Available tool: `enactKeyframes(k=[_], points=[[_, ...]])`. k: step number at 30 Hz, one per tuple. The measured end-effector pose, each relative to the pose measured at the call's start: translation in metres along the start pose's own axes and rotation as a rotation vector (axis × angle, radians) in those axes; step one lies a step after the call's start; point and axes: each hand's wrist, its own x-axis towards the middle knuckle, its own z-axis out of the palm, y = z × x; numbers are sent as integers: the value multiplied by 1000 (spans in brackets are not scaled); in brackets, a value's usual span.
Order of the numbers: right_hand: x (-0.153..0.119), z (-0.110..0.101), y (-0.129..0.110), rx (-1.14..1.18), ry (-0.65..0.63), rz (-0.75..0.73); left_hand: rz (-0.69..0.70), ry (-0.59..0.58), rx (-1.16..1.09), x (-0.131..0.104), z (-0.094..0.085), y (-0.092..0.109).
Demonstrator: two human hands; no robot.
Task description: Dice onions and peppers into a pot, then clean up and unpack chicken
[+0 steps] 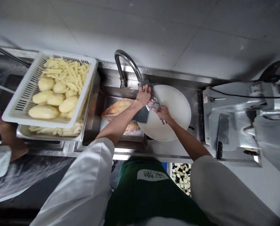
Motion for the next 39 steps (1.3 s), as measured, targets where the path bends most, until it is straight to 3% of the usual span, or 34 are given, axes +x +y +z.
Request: enactKeyframes(k=[4, 6, 8, 12, 14, 16, 19, 21, 23, 26, 28, 30, 33, 35, 37, 39], points=[[-66, 13, 42, 4, -78, -95, -17, 14, 11, -81, 36, 38], [-86, 15, 57, -39, -83, -138, -28, 5, 1, -110, 52, 52], [-74, 11, 50, -100, -44, -137, -32, 14, -9, -100, 49, 45], [-1, -5, 0, -84, 11, -30, -23, 3, -8, -14, 9, 1], [11, -7, -10, -32, -9, 16, -8, -12, -8, 3, 0, -6], [-11, -1, -1, -30, -30, -5, 0, 7, 2, -21, 9, 4], [-67, 15, 29, -54, -62, -124, -23, 23, 35, -88, 38, 32], [-80, 21, 38, -60, -63, -157, -30, 0, 49, -106, 48, 38], [-60, 20, 28, -67, -38, -126, -15, -11, 61, -84, 39, 26], [-4, 10, -3, -10, -22, -23, 15, -23, 77, -16, 7, -6], [13, 8, -13, 51, -18, 31, 21, -41, 78, 7, -5, -15], [-2, 12, -5, 64, -16, 28, 21, -39, 77, -9, 1, -7], [-56, 22, 26, 37, -58, -85, -1, -30, 83, -72, 29, 25], [-75, 25, 37, 16, -72, -141, -21, -39, 88, -98, 40, 37], [-64, 22, 31, -12, -53, -118, -25, -34, 87, -88, 34, 31], [-30, 16, 13, 0, -31, -37, -13, -24, 85, -50, 16, 13]])
